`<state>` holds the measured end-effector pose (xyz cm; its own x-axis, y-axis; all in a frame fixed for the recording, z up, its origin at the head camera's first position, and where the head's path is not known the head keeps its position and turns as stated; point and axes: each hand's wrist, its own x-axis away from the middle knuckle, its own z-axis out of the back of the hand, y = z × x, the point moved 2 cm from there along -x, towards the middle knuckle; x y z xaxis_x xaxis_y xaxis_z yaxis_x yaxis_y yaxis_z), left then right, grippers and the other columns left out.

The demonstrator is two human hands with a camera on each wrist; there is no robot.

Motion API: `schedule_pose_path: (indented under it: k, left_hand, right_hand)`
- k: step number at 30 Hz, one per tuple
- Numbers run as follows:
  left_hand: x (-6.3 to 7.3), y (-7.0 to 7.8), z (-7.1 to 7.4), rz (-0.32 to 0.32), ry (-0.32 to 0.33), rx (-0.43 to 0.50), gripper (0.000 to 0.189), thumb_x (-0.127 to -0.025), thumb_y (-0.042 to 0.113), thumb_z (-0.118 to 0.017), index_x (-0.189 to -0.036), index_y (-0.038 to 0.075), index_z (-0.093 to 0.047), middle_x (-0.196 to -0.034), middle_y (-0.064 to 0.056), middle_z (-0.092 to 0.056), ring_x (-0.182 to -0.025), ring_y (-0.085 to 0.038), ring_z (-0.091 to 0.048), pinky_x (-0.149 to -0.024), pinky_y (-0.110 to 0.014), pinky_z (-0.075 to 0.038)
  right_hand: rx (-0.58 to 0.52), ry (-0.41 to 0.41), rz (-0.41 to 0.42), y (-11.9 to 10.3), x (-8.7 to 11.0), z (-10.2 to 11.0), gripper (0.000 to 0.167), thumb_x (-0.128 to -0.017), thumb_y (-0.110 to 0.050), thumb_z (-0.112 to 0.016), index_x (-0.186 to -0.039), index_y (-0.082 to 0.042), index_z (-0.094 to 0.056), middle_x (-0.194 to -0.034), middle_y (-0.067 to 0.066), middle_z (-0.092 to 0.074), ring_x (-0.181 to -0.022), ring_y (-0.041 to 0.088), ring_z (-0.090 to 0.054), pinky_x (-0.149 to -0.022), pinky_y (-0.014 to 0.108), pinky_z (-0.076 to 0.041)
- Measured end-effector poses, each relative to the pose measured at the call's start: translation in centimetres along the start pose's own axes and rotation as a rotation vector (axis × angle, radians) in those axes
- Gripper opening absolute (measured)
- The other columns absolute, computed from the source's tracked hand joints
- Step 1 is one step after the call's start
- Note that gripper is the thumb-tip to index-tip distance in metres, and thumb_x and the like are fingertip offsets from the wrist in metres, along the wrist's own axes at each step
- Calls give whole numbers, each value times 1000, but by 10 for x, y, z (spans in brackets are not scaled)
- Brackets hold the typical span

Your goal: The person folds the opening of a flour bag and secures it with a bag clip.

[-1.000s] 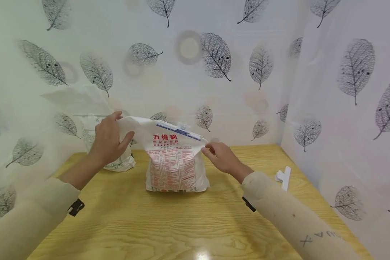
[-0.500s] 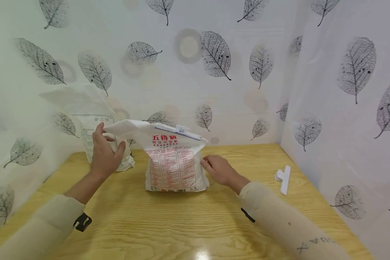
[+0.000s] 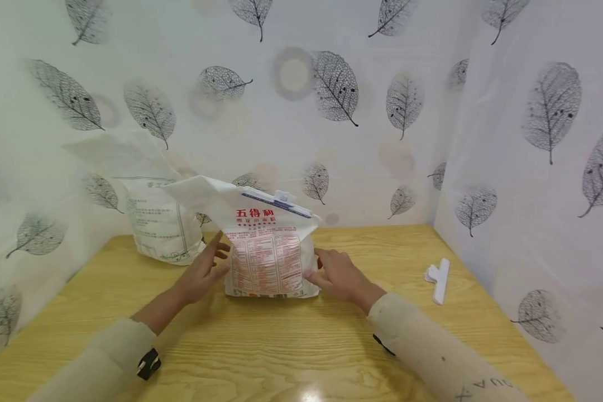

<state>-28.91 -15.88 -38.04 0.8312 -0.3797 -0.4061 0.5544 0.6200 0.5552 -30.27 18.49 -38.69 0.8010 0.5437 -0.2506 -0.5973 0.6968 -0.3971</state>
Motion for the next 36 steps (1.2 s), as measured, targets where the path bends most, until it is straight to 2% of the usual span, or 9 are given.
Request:
schedule_pose_path:
  k: [7, 13, 16, 21, 23, 26, 30, 32, 36]
  left_hand:
    - [-9, -7, -24, -100, -120, -117, 108, -86, 62, -66, -161, 15, -4, -159, -14, -34, -140, -35, -44, -111, -53, -38]
    - [-4, -9, -36, -102, -57, -149, 103, -84, 57, -71, -157, 6, -17, -150, -19, -45, -128, -37, -55, -106, -52, -45]
    - [0, -10, -37, -20, -55, -99, 101, -83, 57, -72, -154, 5, -25, -148, -18, -48, -130, -35, -54, -108, -51, -43]
    - [-3, -3, -34, 267, -127, 151, 103, -74, 52, -84, -151, 8, -31, -144, -14, -51, -134, -34, -50, -114, -54, -34]
    - [-5, -1, -36, 328, -141, 228, 105, -71, 50, -87, -150, 9, -32, -144, -13, -52, -135, -33, -48, -116, -55, -31]
    - [-6, -2, -40, 268, -134, 172, 105, -71, 56, -85, -150, 9, -33, -142, -11, -53, -133, -31, -51, -114, -53, -35]
    - [-6, -4, -39, 84, -69, -72, 100, -76, 65, -76, -146, 6, -38, -133, -12, -60, -121, -29, -59, -105, -48, -46]
    - [-5, -4, -37, 16, -33, -143, 99, -77, 66, -74, -144, 3, -39, -128, -14, -62, -116, -30, -62, -101, -47, -49]
    - [-2, -5, -37, -42, 2, -206, 100, -77, 67, -73, -143, 0, -40, -125, -17, -63, -112, -32, -64, -98, -47, -51]
  right_hand:
    - [-19, -43, -33, 2, 0, -3, 76, -94, -57, -58, -148, -6, -39, -120, 3, -69, -116, 25, -60, -106, 57, -36]
    - [-57, -47, -49, 0, 0, -4, 92, -88, -57, -67, -152, -2, -29, -125, 9, -68, -118, 25, -63, -108, 56, -38]
    - [-60, -68, -61, 0, 0, -7, 97, -87, -58, -69, -153, -1, -26, -125, 7, -68, -119, 25, -62, -108, 58, -34]
    - [-53, -80, -60, 2, 1, -10, 98, -86, -58, -69, -154, -1, -25, -128, 8, -66, -121, 25, -60, -106, 57, -36]
    - [-53, -78, -65, 5, 3, -11, 98, -86, -58, -69, -153, -2, -25, -128, 9, -65, -120, 24, -61, -105, 53, -40]
    - [-72, -78, -69, 5, 6, -9, 96, -86, -56, -70, -153, -3, -26, -129, 10, -65, -119, 24, -62, -102, 49, -47]
    - [-80, -71, -56, 3, 3, -8, 95, -87, -57, -69, -152, -3, -27, -130, 12, -65, -119, 24, -62, -101, 47, -49]
    - [-80, -71, -60, 1, 1, -8, 95, -87, -57, -69, -153, -4, -27, -132, 13, -64, -119, 24, -62, -101, 48, -48]
    - [-113, -81, -71, 0, -1, -10, 96, -87, -54, -71, -153, -2, -25, -132, 15, -63, -119, 26, -62, -101, 49, -49]
